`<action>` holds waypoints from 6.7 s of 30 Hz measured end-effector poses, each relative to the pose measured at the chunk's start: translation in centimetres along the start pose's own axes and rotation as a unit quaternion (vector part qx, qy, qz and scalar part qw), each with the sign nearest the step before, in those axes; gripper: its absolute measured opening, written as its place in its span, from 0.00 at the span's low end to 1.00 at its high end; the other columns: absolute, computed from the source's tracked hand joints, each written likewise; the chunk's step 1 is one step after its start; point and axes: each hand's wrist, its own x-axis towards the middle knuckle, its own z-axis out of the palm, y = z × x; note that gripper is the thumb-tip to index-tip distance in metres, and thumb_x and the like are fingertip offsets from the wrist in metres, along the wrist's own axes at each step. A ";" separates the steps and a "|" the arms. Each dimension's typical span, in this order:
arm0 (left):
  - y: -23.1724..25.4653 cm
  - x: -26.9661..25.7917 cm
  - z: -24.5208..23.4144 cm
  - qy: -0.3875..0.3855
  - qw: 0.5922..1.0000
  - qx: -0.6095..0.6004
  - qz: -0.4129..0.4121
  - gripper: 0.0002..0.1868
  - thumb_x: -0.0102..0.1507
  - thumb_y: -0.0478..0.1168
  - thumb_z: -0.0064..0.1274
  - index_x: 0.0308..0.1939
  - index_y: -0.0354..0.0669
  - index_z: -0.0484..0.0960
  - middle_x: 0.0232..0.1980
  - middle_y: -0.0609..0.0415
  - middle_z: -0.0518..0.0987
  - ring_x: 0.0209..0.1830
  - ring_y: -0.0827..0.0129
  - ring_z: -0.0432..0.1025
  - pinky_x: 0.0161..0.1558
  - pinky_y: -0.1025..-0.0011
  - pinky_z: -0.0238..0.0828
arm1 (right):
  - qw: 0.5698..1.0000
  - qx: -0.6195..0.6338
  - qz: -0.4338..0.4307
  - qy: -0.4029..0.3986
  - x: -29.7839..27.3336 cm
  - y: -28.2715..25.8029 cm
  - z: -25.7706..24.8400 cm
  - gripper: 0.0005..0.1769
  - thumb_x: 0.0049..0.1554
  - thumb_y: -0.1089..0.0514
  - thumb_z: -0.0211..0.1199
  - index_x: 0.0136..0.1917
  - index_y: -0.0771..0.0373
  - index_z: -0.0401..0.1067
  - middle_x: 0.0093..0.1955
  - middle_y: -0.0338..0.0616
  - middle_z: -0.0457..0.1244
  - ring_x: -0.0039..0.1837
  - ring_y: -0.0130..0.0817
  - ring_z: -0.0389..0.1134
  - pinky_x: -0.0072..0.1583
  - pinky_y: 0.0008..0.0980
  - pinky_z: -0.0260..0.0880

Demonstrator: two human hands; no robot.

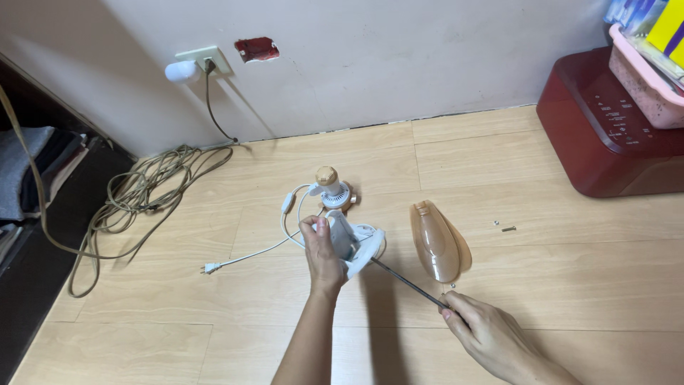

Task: The person assembles a white electric fan on a wooden floor. They attach a small white plastic piece to the fan base, then use a screwdriver to tighten screws on the underside of the base to secure the assembly.

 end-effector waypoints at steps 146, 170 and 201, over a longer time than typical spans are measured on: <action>3.9 -3.2 6.0 -0.278 0.896 -0.210 -0.276 0.37 0.65 0.68 0.37 0.58 0.39 0.75 0.47 0.49 0.82 0.45 0.67 0.77 0.51 0.71 0.76 | 0.926 0.358 -0.113 -0.038 7.6 -9.5 -10.2 0.08 0.39 0.69 0.78 0.35 0.68 0.83 0.55 0.41 0.65 0.57 0.32 0.71 0.57 0.30 0.78; -2.6 -15.0 2.7 -0.221 0.853 -0.287 -0.376 0.34 0.67 0.70 0.36 0.55 0.45 0.73 0.43 0.49 0.81 0.38 0.66 0.79 0.43 0.69 0.80 | 0.966 0.215 -0.020 -0.139 2.6 -4.1 -2.0 0.06 0.41 0.69 0.76 0.36 0.67 0.84 0.51 0.37 0.68 0.50 0.25 0.72 0.51 0.25 0.76; -0.2 -13.6 3.7 -0.279 0.868 -0.216 -0.349 0.38 0.66 0.72 0.32 0.57 0.45 0.75 0.42 0.48 0.81 0.38 0.64 0.80 0.40 0.69 0.82 | 0.993 0.020 -0.042 -0.108 3.3 -7.7 -5.3 0.09 0.44 0.56 0.75 0.40 0.59 0.85 0.54 0.34 0.71 0.53 0.30 0.73 0.56 0.32 0.72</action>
